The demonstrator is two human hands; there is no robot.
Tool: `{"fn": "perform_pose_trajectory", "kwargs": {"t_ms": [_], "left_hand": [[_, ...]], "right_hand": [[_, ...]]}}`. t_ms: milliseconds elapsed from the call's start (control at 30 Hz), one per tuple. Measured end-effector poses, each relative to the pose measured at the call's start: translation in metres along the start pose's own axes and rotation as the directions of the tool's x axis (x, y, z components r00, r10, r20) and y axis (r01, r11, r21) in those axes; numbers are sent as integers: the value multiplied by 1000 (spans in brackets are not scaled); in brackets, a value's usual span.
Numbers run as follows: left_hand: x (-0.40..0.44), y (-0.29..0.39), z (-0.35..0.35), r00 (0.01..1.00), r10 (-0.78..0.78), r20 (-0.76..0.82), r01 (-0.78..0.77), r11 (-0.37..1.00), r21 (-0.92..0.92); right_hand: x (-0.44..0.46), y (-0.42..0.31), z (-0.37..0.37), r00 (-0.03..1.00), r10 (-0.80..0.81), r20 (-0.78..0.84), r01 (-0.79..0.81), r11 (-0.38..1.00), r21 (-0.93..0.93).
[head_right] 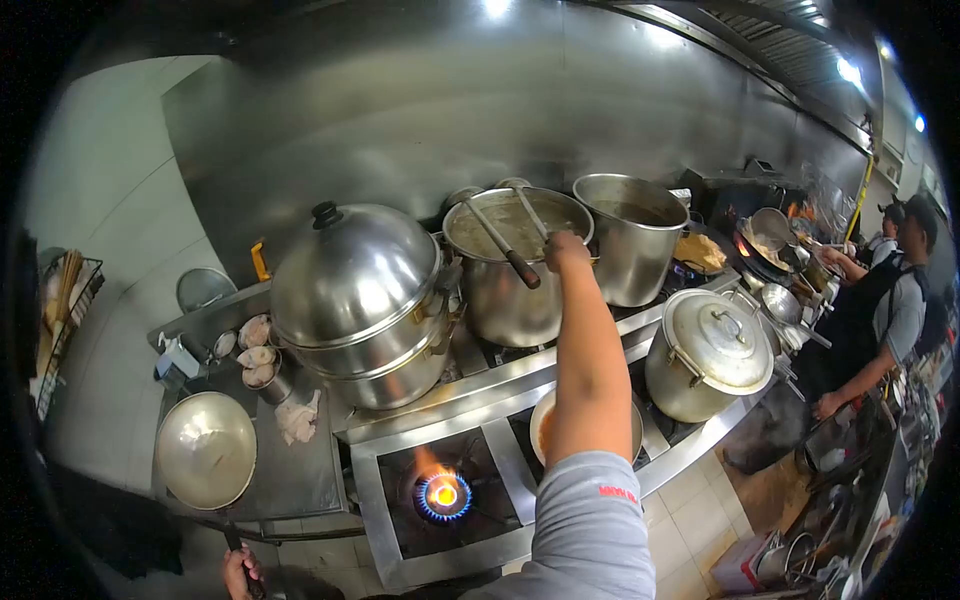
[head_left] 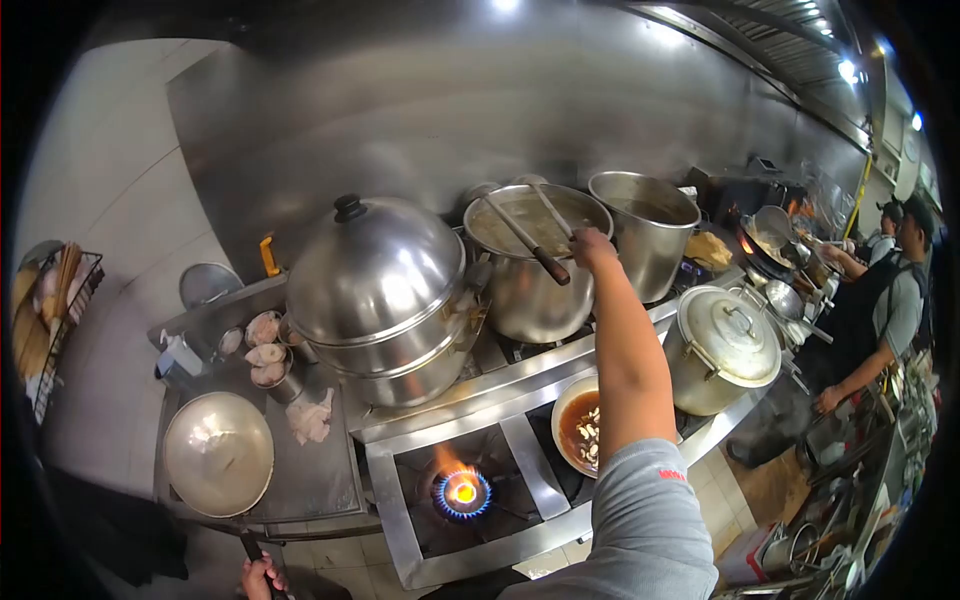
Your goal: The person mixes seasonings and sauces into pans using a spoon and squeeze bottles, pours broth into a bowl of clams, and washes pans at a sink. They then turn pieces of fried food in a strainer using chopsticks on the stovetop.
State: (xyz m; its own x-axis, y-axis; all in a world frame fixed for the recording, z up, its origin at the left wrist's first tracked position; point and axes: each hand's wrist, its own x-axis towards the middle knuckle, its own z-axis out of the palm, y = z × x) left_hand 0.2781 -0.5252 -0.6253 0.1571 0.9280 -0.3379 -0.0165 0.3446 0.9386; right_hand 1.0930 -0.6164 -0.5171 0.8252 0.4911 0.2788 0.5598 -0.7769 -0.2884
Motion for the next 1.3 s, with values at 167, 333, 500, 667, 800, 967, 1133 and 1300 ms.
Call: {"fn": "perform_pose_trajectory", "kwargs": {"t_ms": [167,333,500,667,800,967,1133,1300], "left_hand": [[-10,-27,-7,997,69,42,-66,994,-88],[-51,-52,-9,991,101,84,-84,979,-184],[-103,-69,-2,982,68,177,-30,977,-210],[-156,-84,-1,965,-14,262,76,971,-227],[-188,-92,-4,947,-36,319,103,975,-196],[-220,-94,3,951,-69,301,112,986,-127],[-239,-93,12,956,-59,288,109,981,-163],[-251,-86,14,961,-48,272,95,982,-162]], "right_hand": [[-139,6,-51,842,-193,-504,386,868,312],[-367,90,-36,936,-139,-324,198,968,157],[-516,220,103,939,222,262,-313,867,388],[-534,206,123,455,18,890,-891,-9,455],[-538,173,140,628,153,763,-778,145,611],[-548,163,144,740,186,647,-671,267,691],[-557,153,124,762,119,637,-644,239,727],[-569,133,132,771,69,633,-614,342,711]]}}
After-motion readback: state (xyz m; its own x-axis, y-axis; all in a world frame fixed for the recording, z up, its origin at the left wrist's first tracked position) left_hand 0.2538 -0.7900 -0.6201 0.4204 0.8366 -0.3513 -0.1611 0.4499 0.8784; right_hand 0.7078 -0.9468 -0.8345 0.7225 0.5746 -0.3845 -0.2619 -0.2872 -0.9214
